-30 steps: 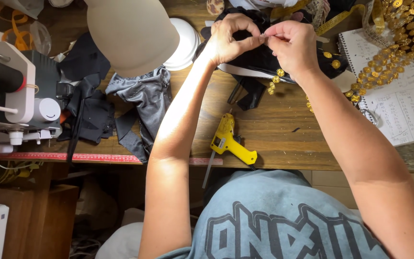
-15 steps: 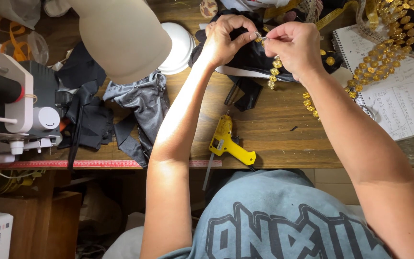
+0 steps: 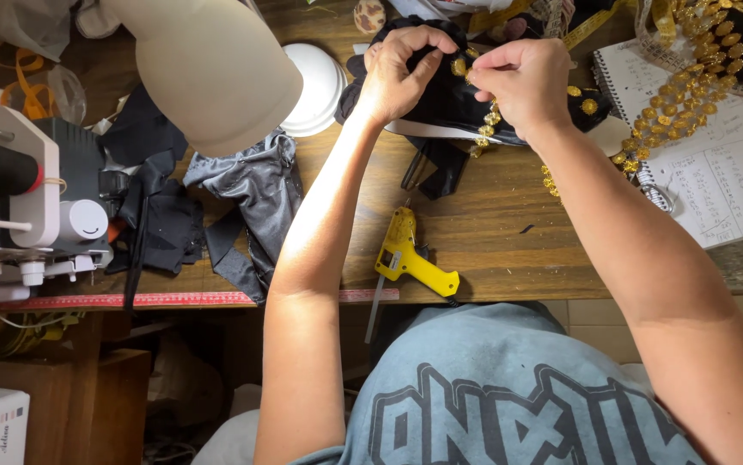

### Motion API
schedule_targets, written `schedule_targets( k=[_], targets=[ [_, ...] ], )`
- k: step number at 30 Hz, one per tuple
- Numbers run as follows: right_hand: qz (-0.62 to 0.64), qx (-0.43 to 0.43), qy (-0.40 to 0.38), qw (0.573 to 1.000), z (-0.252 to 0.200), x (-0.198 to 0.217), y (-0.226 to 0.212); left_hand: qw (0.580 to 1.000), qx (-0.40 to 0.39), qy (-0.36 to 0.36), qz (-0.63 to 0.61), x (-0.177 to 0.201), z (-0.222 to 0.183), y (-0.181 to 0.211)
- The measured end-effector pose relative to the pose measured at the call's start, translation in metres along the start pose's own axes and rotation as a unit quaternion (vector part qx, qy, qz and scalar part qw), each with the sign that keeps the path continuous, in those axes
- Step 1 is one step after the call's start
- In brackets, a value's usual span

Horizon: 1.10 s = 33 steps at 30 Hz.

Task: Decorating a black shoe with gold floral trim using a hot glue gun and scissors

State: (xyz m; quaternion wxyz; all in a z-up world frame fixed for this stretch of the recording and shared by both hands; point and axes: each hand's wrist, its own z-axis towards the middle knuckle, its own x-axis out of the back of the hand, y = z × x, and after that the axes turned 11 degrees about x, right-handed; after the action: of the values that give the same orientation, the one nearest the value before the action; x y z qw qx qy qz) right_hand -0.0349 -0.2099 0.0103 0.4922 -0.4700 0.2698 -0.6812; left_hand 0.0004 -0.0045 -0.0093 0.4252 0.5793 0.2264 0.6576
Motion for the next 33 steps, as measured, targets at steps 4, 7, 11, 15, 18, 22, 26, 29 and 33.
schedule_targets(
  k=[4,7,11,15,18,22,26,29,33],
  targets=[
    [-0.030,0.012,0.005,0.999,-0.001,-0.003,-0.001,1.000,0.023,-0.001,-0.003,0.004,-0.004,0.011],
    [-0.028,0.022,0.004,0.999,-0.001,-0.004,0.003,0.999,0.039,0.020,0.002,0.000,-0.004,0.012],
    [-0.021,0.000,-0.006,1.000,-0.001,-0.003,-0.004,0.997,0.047,0.053,0.015,-0.014,0.001,0.003],
    [-0.015,0.018,-0.056,0.998,-0.006,0.020,-0.023,0.997,0.059,0.042,0.033,-0.017,0.006,0.000],
    [-0.041,-0.063,-0.130,0.989,-0.013,0.042,-0.033,0.996,0.073,0.044,0.037,-0.018,0.007,0.000],
    [-0.059,-0.078,-0.107,0.989,-0.024,0.055,-0.026,0.996,0.068,0.048,0.043,-0.019,0.007,0.003],
    [-0.088,-0.048,-0.073,0.992,-0.037,0.057,-0.016,0.996,0.067,0.051,0.043,-0.022,0.007,0.000],
    [-0.097,0.041,-0.060,0.993,-0.043,0.061,-0.006,0.995,0.061,0.054,0.049,-0.023,0.008,-0.004],
    [-0.118,0.088,-0.081,0.986,-0.056,0.075,-0.002,0.995,0.062,0.054,0.048,-0.023,0.006,-0.004]
  ],
)
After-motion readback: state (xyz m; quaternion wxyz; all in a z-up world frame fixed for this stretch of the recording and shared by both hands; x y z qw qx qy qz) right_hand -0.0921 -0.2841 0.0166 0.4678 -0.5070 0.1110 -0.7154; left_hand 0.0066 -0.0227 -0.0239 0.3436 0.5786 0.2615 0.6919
